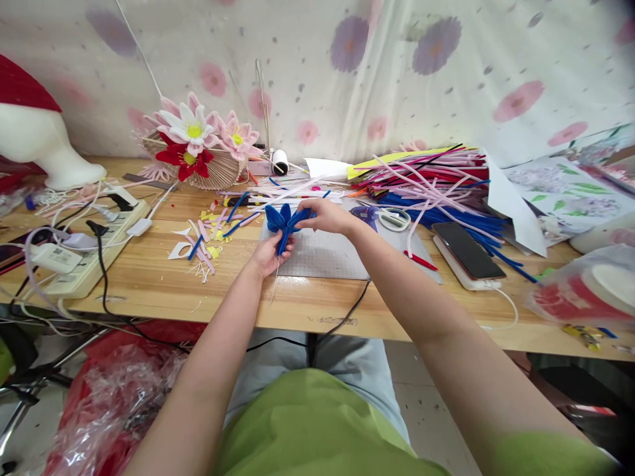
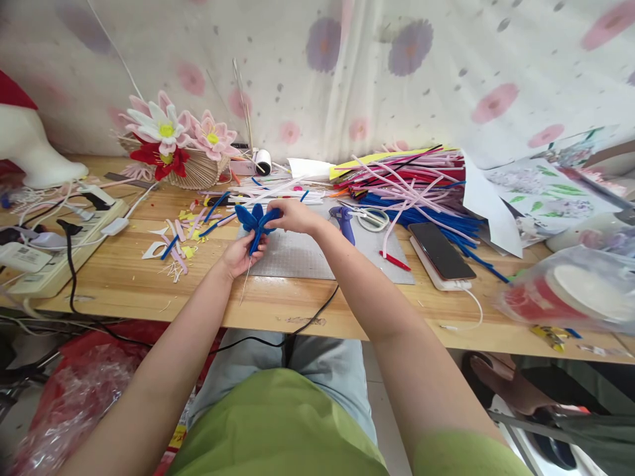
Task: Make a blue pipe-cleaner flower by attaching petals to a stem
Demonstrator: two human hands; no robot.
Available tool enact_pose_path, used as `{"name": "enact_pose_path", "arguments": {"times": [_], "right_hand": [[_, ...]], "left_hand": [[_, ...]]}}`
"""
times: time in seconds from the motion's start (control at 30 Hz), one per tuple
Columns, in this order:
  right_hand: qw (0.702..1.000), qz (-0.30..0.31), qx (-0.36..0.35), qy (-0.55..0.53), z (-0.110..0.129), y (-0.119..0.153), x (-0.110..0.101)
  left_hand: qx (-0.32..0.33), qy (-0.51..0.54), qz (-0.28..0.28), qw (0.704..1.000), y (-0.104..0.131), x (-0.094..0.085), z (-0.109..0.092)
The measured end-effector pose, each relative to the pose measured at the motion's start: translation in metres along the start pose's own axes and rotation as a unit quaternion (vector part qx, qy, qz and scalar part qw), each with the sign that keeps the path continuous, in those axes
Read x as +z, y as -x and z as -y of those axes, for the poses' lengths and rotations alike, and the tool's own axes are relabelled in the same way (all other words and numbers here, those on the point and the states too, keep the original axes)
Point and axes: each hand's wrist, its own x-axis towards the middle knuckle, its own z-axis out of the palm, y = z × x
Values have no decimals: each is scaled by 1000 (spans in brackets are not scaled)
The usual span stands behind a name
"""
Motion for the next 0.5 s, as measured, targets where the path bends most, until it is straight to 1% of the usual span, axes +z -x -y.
{"name": "enact_pose_path", "arguments": {"times": [0.2, 0.33, 0.43, 0.5], "right_hand": [[999, 7, 11, 45, 4, -1, 0], [995, -10, 5, 96, 8, -2, 1], [990, -19, -5, 141, 10, -2, 3], [987, -17, -6, 163, 11, -2, 4]], "left_hand": [[-16, 23, 19, 999, 1, 0, 0], [-29, 4, 24, 999, 2, 0, -2], [-39, -26, 9, 999, 2, 1, -2], [-29, -53, -13, 998, 1, 2, 0]]}}
